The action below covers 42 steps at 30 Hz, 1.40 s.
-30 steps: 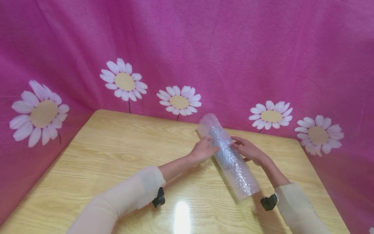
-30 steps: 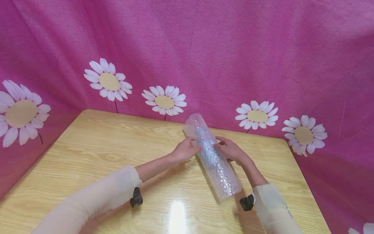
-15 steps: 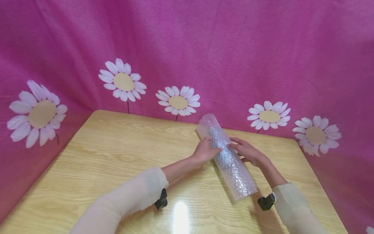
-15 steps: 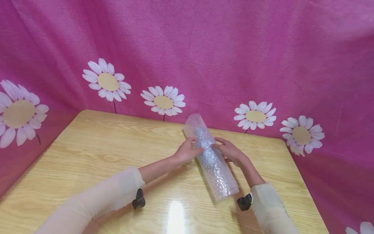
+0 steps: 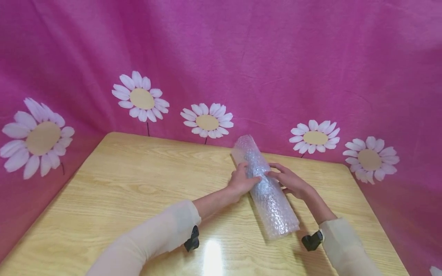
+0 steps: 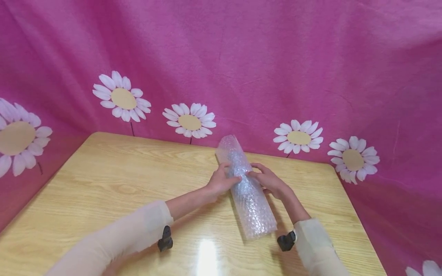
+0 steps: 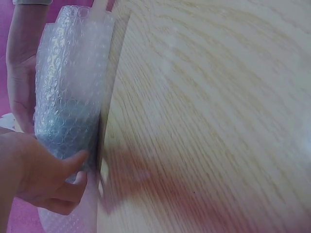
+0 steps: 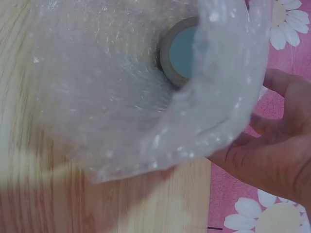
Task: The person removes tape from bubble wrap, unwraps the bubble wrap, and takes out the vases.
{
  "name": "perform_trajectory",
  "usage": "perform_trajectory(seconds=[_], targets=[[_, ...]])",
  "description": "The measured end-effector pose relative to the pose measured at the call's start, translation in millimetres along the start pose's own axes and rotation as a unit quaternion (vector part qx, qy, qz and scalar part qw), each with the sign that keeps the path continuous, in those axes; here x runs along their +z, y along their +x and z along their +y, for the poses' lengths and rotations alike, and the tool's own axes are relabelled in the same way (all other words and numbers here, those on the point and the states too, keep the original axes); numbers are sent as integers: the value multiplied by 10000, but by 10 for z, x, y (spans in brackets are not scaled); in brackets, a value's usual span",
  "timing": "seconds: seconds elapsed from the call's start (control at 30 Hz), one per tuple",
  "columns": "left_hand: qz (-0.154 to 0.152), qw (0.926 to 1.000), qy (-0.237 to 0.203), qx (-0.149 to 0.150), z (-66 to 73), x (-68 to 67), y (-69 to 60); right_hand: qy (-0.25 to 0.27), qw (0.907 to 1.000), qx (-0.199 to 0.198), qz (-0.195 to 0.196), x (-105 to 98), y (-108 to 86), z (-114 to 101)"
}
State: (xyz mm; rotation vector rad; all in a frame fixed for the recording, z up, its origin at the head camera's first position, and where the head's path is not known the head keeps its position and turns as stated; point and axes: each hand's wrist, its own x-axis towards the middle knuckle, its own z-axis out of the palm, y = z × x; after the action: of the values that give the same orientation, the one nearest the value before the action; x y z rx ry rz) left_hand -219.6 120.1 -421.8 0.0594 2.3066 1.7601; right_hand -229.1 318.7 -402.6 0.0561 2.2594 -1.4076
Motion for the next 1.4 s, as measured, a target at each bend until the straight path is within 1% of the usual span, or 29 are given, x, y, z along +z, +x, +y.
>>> perform_trajectory(seconds=[0.27,0.4,0.53,0.63,0.8,0.9,1.0,1.17,1.33,1.4], targets=[[129,9996,-229,-60,-40,55,36,131,9998,-19,142,22,27,39],[126,9992,-372,-63,-58,69,49,361,9992,-54,133,42,30,59],[95,9983,-571,-93,-53,72,63,479,9986,-143,174,47,32,55],[71,9973,-721,-133,-39,69,67,438,9985,-222,237,55,27,41],[41,9968,-794,-127,-35,56,73,391,9982,-280,353,90,2,15],[30,9967,-804,-94,-61,49,81,401,9978,-285,436,117,-3,14],[33,9965,-829,-72,-64,16,67,416,9975,-282,489,147,0,5],[-4,9966,-808,-147,-52,-75,24,499,9969,-255,551,227,-18,-44],[-26,9981,-623,-16,-45,-168,5,640,9959,-295,570,291,-41,-96],[-57,9981,-614,29,-45,-206,0,694,9956,-338,540,313,-47,-113]])
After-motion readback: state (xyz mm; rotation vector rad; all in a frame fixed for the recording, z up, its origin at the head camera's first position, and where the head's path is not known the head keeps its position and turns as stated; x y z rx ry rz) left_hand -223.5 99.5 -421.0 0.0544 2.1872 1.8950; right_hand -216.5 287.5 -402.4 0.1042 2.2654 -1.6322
